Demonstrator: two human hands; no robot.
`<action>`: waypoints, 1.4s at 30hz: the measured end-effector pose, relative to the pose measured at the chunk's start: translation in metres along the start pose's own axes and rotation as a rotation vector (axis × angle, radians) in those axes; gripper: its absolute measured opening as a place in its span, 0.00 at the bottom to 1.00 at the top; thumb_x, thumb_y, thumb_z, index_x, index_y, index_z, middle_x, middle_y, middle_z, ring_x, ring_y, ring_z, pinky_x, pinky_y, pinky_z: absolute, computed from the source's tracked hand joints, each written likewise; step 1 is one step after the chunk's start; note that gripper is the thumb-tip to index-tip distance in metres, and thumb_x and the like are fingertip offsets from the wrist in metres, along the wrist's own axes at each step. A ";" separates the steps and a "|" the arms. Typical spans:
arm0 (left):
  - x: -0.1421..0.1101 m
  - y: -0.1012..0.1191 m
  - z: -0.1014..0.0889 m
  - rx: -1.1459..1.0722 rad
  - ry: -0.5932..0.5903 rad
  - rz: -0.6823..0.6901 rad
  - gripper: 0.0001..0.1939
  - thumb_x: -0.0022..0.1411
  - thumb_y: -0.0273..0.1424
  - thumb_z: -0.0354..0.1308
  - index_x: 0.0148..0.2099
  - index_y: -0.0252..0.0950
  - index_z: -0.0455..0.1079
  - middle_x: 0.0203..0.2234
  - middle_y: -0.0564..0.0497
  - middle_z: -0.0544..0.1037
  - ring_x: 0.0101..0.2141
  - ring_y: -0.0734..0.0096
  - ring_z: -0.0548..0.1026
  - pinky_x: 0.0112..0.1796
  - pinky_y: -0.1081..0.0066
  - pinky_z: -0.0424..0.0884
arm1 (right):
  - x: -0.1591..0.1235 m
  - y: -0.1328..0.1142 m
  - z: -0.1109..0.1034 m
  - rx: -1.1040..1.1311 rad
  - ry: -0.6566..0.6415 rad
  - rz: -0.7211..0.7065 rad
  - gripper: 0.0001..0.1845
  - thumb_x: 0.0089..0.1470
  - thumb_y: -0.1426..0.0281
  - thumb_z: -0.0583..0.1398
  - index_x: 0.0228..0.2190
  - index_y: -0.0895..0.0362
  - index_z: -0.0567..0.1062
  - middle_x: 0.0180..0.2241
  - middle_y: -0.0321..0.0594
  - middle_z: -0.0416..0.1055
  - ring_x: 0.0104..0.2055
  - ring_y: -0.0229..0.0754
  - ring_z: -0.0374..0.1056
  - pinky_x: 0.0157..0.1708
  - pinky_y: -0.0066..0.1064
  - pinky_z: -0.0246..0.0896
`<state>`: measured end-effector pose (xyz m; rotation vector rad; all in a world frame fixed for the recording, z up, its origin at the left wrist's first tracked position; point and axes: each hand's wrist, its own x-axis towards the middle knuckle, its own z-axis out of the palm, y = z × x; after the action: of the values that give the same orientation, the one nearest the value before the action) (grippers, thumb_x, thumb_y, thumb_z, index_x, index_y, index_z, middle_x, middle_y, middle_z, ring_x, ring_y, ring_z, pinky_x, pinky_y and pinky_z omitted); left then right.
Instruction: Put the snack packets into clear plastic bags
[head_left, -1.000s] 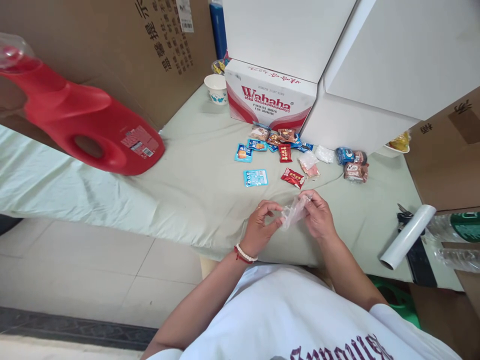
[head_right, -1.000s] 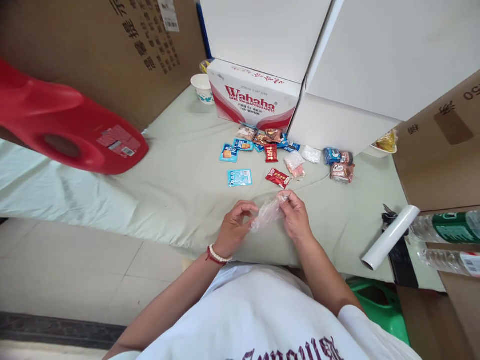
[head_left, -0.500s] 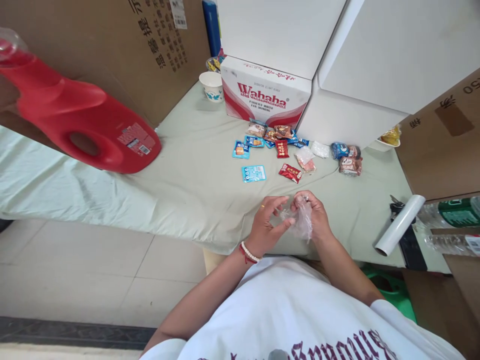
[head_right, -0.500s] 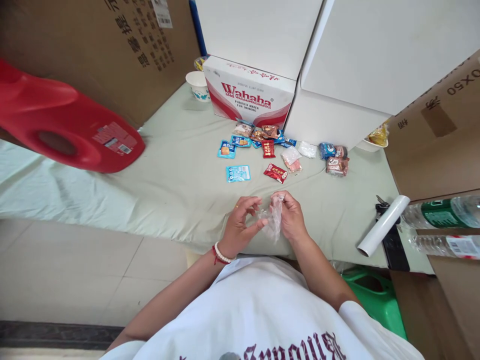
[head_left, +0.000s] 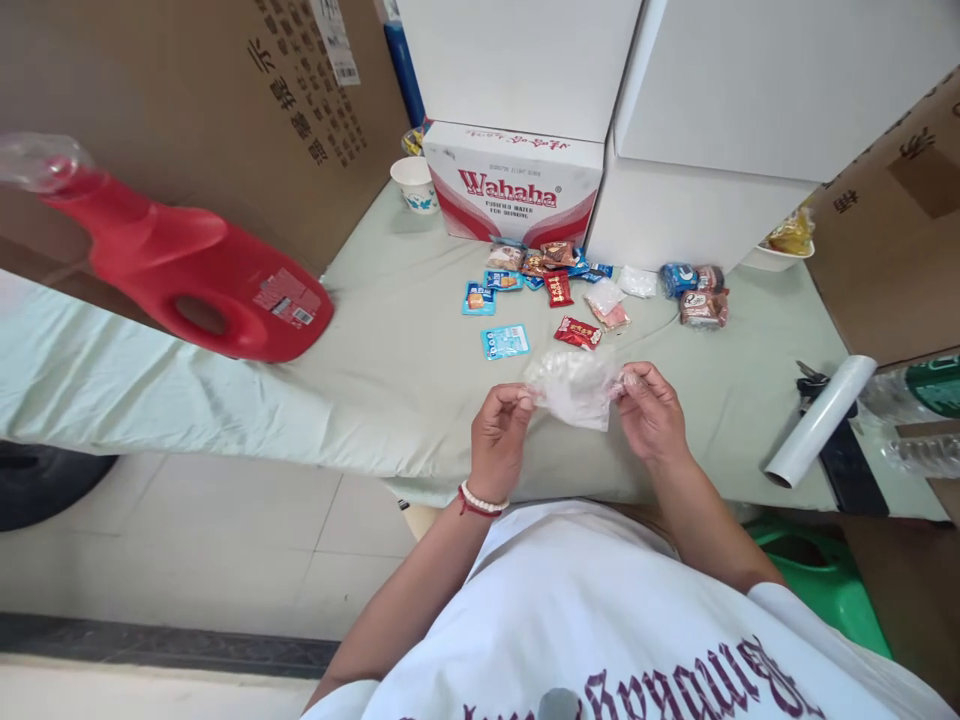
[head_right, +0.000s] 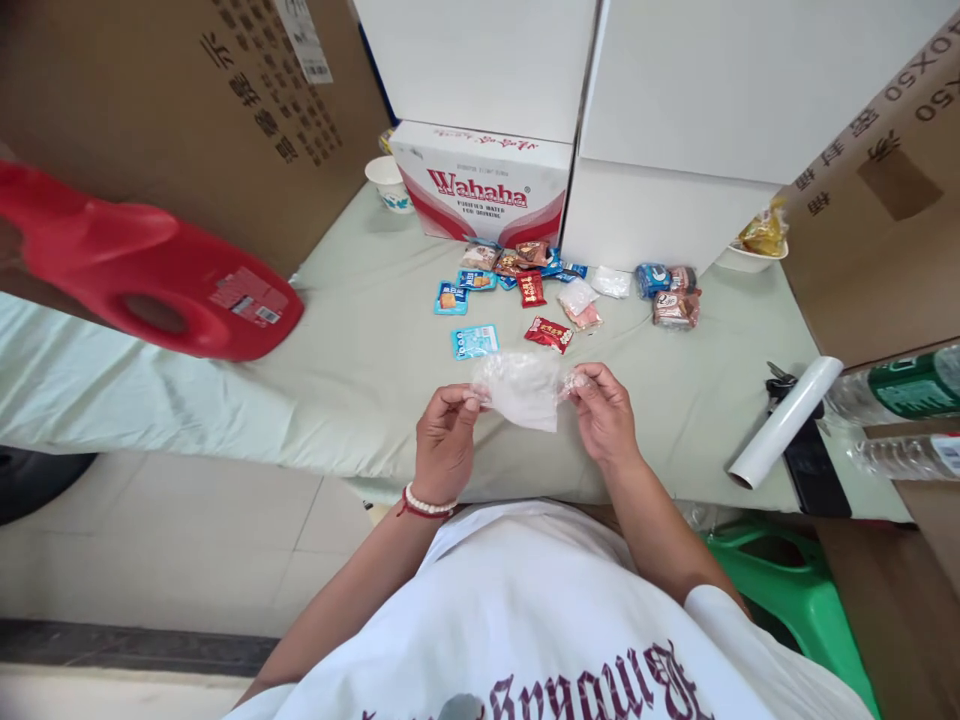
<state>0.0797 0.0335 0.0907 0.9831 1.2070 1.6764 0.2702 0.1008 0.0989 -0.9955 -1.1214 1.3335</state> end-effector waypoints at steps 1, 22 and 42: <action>0.001 0.001 0.002 -0.051 -0.030 -0.034 0.11 0.66 0.43 0.61 0.41 0.41 0.70 0.40 0.51 0.79 0.43 0.69 0.77 0.46 0.66 0.75 | -0.001 -0.002 -0.002 0.021 0.008 0.025 0.18 0.53 0.52 0.67 0.33 0.51 0.71 0.25 0.32 0.62 0.27 0.38 0.62 0.27 0.30 0.62; 0.025 -0.006 -0.025 -0.488 -0.244 -0.570 0.30 0.55 0.54 0.66 0.52 0.40 0.72 0.51 0.43 0.76 0.47 0.55 0.77 0.45 0.60 0.74 | 0.003 0.014 0.003 0.051 -0.066 0.291 0.20 0.51 0.50 0.69 0.33 0.52 0.74 0.23 0.31 0.67 0.21 0.35 0.62 0.19 0.26 0.59; 0.046 -0.007 -0.011 -0.382 -0.190 -0.404 0.18 0.61 0.48 0.66 0.37 0.40 0.67 0.39 0.54 0.76 0.24 0.75 0.76 0.22 0.73 0.71 | 0.021 -0.031 -0.048 -0.233 -0.257 0.100 0.17 0.62 0.54 0.63 0.33 0.54 0.78 0.16 0.30 0.63 0.15 0.32 0.52 0.17 0.26 0.47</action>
<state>0.0546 0.0745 0.0873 0.5981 0.8485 1.3864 0.3218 0.1252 0.1203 -1.0809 -1.4638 1.4644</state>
